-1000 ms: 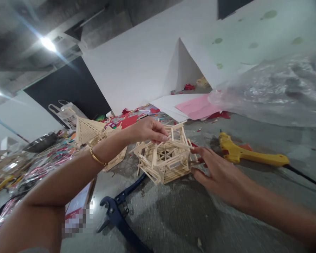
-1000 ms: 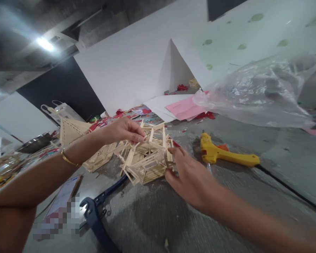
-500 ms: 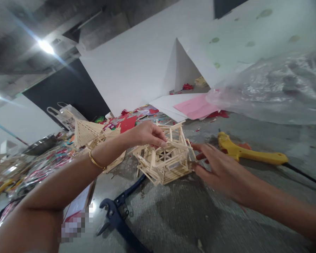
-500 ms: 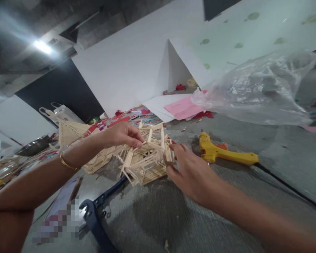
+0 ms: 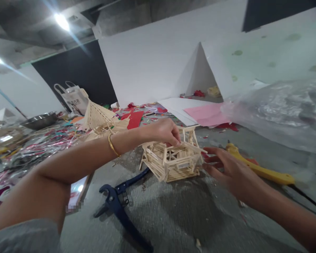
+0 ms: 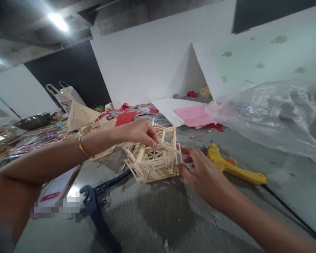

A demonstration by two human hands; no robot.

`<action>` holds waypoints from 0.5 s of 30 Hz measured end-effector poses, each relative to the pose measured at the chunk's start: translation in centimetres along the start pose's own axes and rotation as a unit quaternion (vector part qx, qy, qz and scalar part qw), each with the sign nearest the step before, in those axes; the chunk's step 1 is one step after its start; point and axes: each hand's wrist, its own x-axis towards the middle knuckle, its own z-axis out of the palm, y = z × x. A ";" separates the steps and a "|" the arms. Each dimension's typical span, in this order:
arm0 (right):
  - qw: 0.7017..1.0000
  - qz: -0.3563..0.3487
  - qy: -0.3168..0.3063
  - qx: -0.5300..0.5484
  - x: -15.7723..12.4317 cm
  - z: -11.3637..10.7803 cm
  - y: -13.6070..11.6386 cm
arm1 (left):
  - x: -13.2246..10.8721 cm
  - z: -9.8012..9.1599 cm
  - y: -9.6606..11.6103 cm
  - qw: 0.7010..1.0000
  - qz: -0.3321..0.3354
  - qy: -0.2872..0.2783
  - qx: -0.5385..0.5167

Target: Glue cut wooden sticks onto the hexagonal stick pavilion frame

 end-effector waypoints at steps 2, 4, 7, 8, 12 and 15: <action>1.000 0.009 -0.011 0.006 0.1 0.0 0.1 | 0.1 0.0 -0.1 1.000 0.008 0.006 0.008; 1.000 0.015 -0.026 0.007 0.1 0.1 0.2 | 0.2 0.1 -0.2 1.000 0.016 0.008 0.015; 0.999 0.027 -0.035 -0.003 0.2 0.2 0.1 | 0.3 0.2 -0.2 1.000 0.013 0.007 0.008; 0.999 0.029 -0.034 -0.005 0.2 0.2 0.1 | 0.2 0.2 -0.1 1.000 0.011 0.007 0.004; 0.999 0.029 -0.018 -0.003 0.2 0.5 0.1 | 0.0 0.2 0.3 1.000 0.009 0.008 0.004; 0.999 0.027 -0.017 0.012 0.2 0.7 0.5 | -0.3 0.0 0.7 1.000 0.010 -0.007 0.008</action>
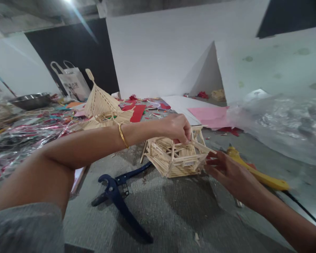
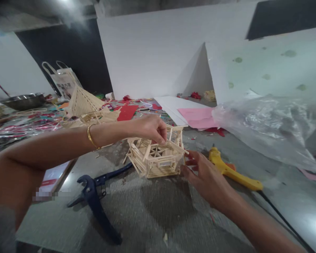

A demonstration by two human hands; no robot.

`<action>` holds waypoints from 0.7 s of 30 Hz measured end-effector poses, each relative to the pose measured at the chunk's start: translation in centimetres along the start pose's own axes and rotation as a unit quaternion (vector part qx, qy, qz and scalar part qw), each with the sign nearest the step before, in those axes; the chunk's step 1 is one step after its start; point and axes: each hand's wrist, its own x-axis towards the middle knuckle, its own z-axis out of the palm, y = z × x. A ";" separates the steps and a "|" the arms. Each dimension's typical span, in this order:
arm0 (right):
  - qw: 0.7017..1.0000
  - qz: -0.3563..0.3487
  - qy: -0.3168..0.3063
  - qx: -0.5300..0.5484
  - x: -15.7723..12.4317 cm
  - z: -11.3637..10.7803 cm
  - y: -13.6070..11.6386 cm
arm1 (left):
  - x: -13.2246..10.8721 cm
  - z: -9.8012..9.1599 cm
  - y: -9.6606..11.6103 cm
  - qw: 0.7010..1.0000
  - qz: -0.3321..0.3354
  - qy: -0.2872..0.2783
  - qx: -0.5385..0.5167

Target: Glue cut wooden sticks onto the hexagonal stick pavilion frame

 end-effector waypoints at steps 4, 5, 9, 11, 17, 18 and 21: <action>1.000 -0.003 -0.003 0.014 0.1 0.1 0.6 | -0.4 -0.2 0.3 1.000 0.007 -0.007 0.004; 1.000 -0.005 -0.004 0.012 0.1 0.1 0.6 | -0.5 -0.2 0.3 1.000 0.009 -0.008 0.006; 1.000 -0.015 -0.020 -0.002 0.0 0.1 0.5 | -0.5 -0.2 0.4 0.999 0.032 -0.001 0.044; 0.999 -0.021 -0.027 -0.011 0.0 0.1 0.3 | -0.4 -0.2 0.5 0.997 0.037 0.005 0.073; 0.997 -0.046 -0.052 -0.039 0.3 0.0 0.0 | -0.3 -0.3 0.7 0.991 0.063 0.008 0.117; 0.997 -0.047 -0.049 -0.048 0.4 -0.1 0.0 | -0.3 -0.3 0.6 0.991 0.069 0.007 0.116; 0.994 -0.046 -0.030 -0.093 0.4 -0.2 -0.1 | -0.3 -0.2 0.2 0.990 0.083 0.019 0.115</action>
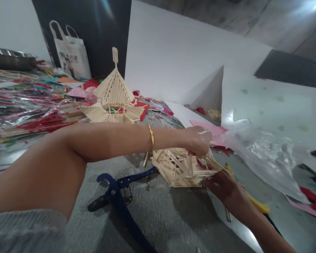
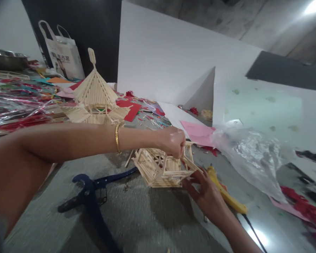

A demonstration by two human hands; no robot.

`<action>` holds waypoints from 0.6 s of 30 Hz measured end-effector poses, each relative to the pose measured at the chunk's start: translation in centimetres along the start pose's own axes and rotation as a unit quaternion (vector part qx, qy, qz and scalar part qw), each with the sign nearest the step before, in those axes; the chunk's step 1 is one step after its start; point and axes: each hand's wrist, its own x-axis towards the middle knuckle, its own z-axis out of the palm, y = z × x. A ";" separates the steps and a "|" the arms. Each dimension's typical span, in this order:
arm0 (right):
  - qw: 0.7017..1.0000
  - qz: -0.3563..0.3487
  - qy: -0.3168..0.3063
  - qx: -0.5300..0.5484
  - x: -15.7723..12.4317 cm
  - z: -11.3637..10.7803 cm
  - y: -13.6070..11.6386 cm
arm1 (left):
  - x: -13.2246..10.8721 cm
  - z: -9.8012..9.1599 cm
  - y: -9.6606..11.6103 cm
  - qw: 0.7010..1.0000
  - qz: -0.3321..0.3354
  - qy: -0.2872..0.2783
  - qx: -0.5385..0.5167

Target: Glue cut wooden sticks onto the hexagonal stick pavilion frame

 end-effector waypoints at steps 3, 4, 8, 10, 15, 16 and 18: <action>1.000 -0.019 0.004 -0.007 0.0 -0.1 -0.3 | -0.2 0.1 -0.2 1.000 0.003 0.014 -0.002; 1.000 -0.027 -0.001 0.000 0.0 -0.1 -0.4 | -0.3 0.0 -0.2 1.000 0.002 0.012 -0.004; 0.999 -0.048 -0.008 0.009 -0.2 0.0 -0.8 | -0.5 -0.1 0.1 1.000 -0.021 0.003 -0.006; 0.998 -0.056 -0.006 -0.003 -0.4 0.0 -0.8 | -0.5 -0.1 0.3 0.999 -0.038 0.001 0.003; 0.997 -0.070 -0.007 -0.042 -0.8 0.1 -0.6 | -0.4 0.0 0.3 0.999 -0.052 0.003 0.012; 0.996 -0.071 -0.010 -0.044 -0.9 0.1 -0.5 | -0.4 0.1 0.2 0.999 -0.052 0.002 0.009; 0.997 -0.071 -0.016 -0.037 -0.8 0.0 -0.5 | -0.3 0.2 0.0 0.999 -0.048 0.004 0.001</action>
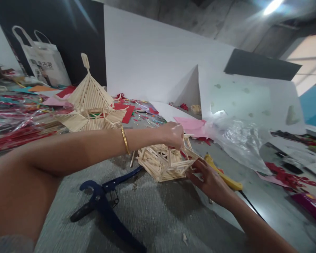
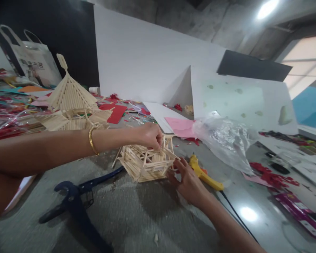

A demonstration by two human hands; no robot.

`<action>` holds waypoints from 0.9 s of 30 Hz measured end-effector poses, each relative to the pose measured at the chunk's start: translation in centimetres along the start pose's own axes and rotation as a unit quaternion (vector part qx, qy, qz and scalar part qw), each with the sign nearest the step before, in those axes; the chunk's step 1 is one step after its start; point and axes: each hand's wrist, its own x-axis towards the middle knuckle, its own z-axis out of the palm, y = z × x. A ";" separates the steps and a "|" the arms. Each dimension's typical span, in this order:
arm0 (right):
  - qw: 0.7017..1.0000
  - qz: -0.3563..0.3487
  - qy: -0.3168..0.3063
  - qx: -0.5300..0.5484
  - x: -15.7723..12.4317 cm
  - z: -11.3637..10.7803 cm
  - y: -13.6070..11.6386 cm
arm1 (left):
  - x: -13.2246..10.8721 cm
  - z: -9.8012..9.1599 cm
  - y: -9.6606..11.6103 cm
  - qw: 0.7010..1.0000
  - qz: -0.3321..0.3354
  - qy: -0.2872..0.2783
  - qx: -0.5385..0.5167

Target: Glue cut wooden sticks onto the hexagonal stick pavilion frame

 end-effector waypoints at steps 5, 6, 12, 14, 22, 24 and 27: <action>1.000 0.004 -0.006 0.007 0.0 -0.1 -0.2 | 0.2 0.3 -0.4 1.000 0.000 0.018 -0.009; 1.000 0.003 -0.010 0.005 0.0 -0.1 -0.3 | 0.2 0.3 -0.4 1.000 0.001 0.021 -0.013; 1.000 0.001 -0.009 -0.006 -0.1 -0.4 -0.6 | 0.0 0.4 -0.3 0.999 -0.008 0.022 -0.023; 1.000 -0.005 -0.010 -0.007 -0.1 -0.4 -0.5 | -0.1 0.4 -0.2 0.999 -0.009 0.023 -0.026; 0.999 -0.037 0.004 -0.013 -0.1 -0.4 -0.4 | -0.5 0.5 0.2 0.999 0.014 0.035 0.005; 0.999 -0.045 -0.002 -0.006 0.0 -0.4 -0.3 | -0.5 0.6 0.2 0.999 0.021 0.043 0.017; 1.000 -0.028 -0.012 0.000 0.1 -0.3 0.0 | -0.3 0.7 0.0 0.998 0.036 0.050 0.029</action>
